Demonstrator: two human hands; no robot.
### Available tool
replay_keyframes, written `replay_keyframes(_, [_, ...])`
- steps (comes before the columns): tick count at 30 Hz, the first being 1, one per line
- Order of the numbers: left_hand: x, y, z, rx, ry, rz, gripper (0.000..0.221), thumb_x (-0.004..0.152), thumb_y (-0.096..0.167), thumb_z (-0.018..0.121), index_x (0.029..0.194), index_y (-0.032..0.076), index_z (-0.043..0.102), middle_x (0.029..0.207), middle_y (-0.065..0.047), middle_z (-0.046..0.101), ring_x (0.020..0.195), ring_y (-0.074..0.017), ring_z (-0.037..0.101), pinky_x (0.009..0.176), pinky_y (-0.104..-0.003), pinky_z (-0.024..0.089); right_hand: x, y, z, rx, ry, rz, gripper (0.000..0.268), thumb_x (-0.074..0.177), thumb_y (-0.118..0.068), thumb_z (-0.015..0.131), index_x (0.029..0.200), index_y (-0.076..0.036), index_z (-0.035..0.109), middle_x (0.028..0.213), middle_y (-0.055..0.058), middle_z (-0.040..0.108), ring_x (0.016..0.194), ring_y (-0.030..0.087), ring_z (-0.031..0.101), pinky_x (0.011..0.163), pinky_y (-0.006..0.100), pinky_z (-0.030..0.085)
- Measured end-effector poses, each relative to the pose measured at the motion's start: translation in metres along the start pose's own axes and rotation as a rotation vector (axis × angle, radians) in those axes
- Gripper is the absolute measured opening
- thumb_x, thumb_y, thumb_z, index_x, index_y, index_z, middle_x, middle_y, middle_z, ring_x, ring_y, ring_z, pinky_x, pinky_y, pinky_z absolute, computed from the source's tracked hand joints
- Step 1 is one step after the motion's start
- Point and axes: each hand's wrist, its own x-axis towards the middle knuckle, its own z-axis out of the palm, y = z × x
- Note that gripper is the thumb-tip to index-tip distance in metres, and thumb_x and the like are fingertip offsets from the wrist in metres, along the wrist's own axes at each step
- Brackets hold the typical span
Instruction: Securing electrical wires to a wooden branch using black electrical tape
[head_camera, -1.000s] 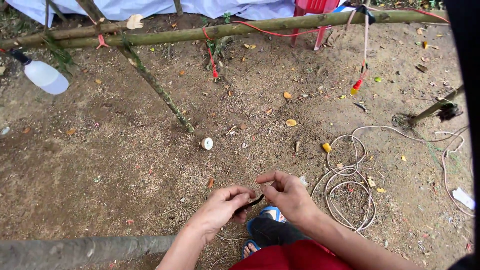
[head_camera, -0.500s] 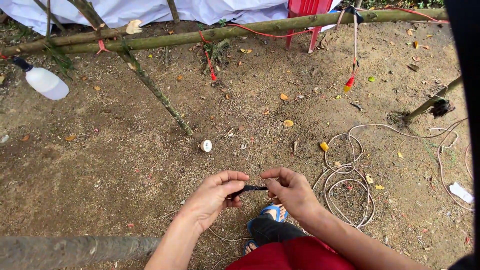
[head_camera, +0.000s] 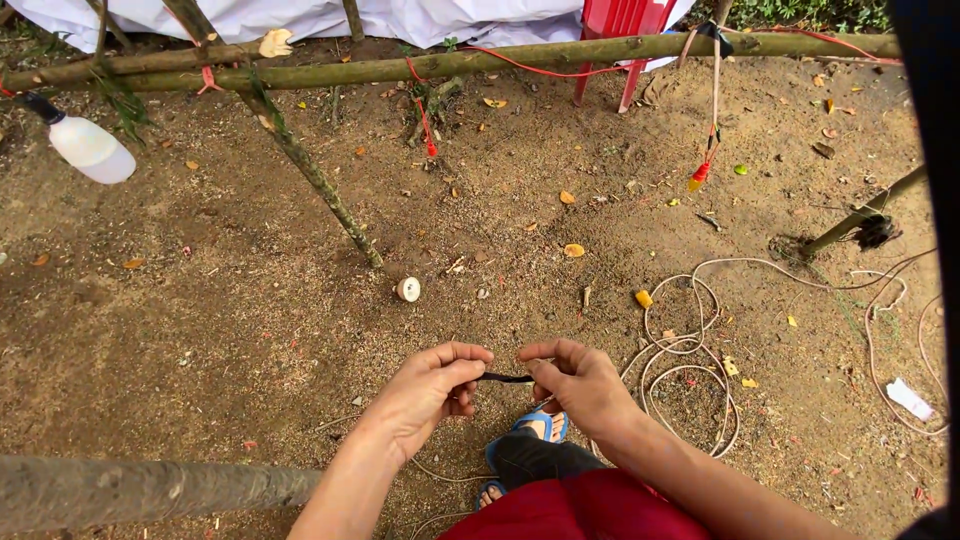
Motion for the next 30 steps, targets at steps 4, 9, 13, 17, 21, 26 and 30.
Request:
replay_keyframes(4, [0.0,0.003,0.002,-0.017,-0.031,0.043,0.018,0.101,-0.005,0.064,0.111,0.001,0.076,0.092,-0.011,0.064,0.069,-0.0176,0.052,0.06,-0.029,0.05,-0.013,-0.019,0.001,0.023,0.021,0.033,0.021,0.1,-0.004,0.065,0.115,-0.004,0.079,0.069,0.012,0.066,0.062,0.017,0.06,0.057,0.03,0.052])
replay_keyframes(9, [-0.001,0.008,-0.001,-0.067,-0.05,0.034,0.017,0.101,-0.004,0.065,0.112,0.001,0.077,0.085,-0.011,0.061,0.068,-0.0188,0.052,0.062,-0.03,0.051,-0.026,-0.049,0.001,-0.003,0.044,0.112,0.02,0.104,-0.003,0.063,0.117,-0.003,0.077,0.078,0.013,0.066,0.07,0.021,0.066,0.063,0.032,0.055])
replay_keyframes(13, [0.004,0.006,-0.006,-0.1,-0.043,0.139,0.021,0.099,0.0,0.063,0.118,0.0,0.074,0.087,-0.01,0.059,0.072,-0.0171,0.056,0.065,-0.031,0.057,-0.032,-0.073,-0.004,-0.255,0.011,0.002,0.025,0.105,-0.011,0.058,0.126,-0.007,0.071,0.097,0.015,0.069,0.079,0.021,0.064,0.068,0.031,0.056])
replay_keyframes(17, [-0.001,0.018,0.0,0.062,-0.057,0.283,0.028,0.096,0.006,0.067,0.123,0.001,0.073,0.088,-0.011,0.067,0.077,-0.0176,0.065,0.074,-0.032,0.061,-0.043,-0.11,0.012,-0.327,-0.146,-0.152,0.038,0.104,-0.013,0.056,0.14,-0.006,0.065,0.109,0.019,0.073,0.075,0.017,0.068,0.065,0.027,0.063])
replay_keyframes(21, [-0.014,0.036,0.008,0.106,-0.081,0.34,0.03,0.097,0.004,0.067,0.125,-0.001,0.072,0.09,-0.014,0.069,0.078,-0.0193,0.066,0.075,-0.032,0.06,-0.037,-0.104,0.011,-0.31,-0.246,-0.205,0.04,0.103,-0.014,0.056,0.139,0.002,0.063,0.11,0.021,0.074,0.071,0.014,0.068,0.06,0.023,0.064])
replay_keyframes(26, [-0.017,0.04,0.001,0.101,-0.025,0.351,0.027,0.096,0.005,0.067,0.123,0.0,0.073,0.088,-0.014,0.07,0.079,-0.0194,0.067,0.075,-0.032,0.058,-0.031,-0.096,0.001,-0.292,-0.293,-0.195,0.038,0.098,-0.018,0.069,0.13,0.003,0.07,0.094,0.018,0.072,0.067,0.015,0.065,0.054,0.023,0.06])
replay_keyframes(30, [-0.013,0.037,-0.002,0.017,-0.019,0.325,0.024,0.098,0.004,0.064,0.121,0.0,0.072,0.088,-0.013,0.069,0.079,-0.0184,0.066,0.075,-0.031,0.058,-0.033,-0.1,0.004,-0.443,-0.3,-0.288,0.034,0.094,-0.009,0.073,0.127,0.0,0.072,0.101,0.02,0.078,0.086,0.027,0.074,0.078,0.036,0.063])
